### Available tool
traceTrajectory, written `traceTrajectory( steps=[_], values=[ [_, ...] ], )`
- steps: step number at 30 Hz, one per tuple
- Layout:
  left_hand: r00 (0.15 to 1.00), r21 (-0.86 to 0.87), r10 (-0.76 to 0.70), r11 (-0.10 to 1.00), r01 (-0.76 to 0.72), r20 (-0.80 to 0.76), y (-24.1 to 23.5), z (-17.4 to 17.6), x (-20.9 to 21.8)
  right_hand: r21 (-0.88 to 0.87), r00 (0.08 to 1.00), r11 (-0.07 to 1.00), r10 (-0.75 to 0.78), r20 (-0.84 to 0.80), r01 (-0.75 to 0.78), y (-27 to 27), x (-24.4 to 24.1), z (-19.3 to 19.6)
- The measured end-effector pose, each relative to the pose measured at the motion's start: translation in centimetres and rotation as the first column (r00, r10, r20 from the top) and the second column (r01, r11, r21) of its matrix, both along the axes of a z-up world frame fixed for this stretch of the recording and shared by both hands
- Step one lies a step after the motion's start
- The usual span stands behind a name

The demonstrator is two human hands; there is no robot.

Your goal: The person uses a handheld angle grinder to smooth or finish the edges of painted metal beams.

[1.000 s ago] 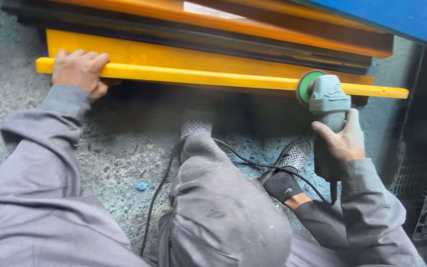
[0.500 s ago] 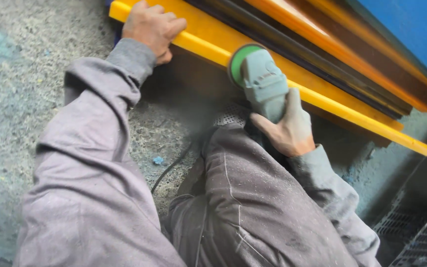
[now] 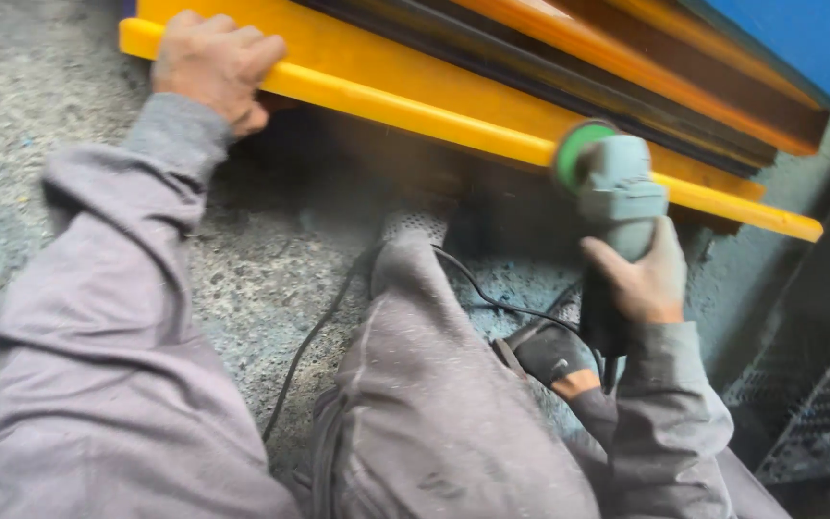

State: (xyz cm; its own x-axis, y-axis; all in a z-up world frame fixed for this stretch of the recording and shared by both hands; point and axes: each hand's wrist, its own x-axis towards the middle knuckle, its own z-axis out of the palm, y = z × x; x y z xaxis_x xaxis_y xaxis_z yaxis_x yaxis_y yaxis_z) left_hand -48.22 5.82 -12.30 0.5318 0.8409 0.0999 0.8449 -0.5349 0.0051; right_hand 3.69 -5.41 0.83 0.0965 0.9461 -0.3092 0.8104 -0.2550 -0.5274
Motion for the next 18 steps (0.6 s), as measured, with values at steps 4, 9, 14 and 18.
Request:
traceTrajectory(
  steps=[4,9,14,18],
  values=[
    [1.0,0.027,-0.021,0.999,0.022,-0.011,-0.2,0.2,-0.3,0.049,0.979,0.98,-0.197,0.051,0.195,-2.5,9.2,-0.5],
    [0.995,0.0,0.035,0.999,-0.035,-0.096,0.0,-0.1,-0.6,0.112,0.945,0.952,-0.298,0.133,0.284,-4.2,11.5,-2.2],
    [0.999,0.064,0.017,0.998,-0.014,-0.044,0.4,2.1,0.3,0.102,0.994,0.989,-0.109,-0.006,0.109,-2.7,1.5,-0.8],
    [0.998,-0.011,0.059,0.998,-0.059,0.031,-0.5,-0.1,-0.6,-0.002,1.0,1.0,0.013,0.01,-0.013,0.4,-7.1,0.1]
  ],
)
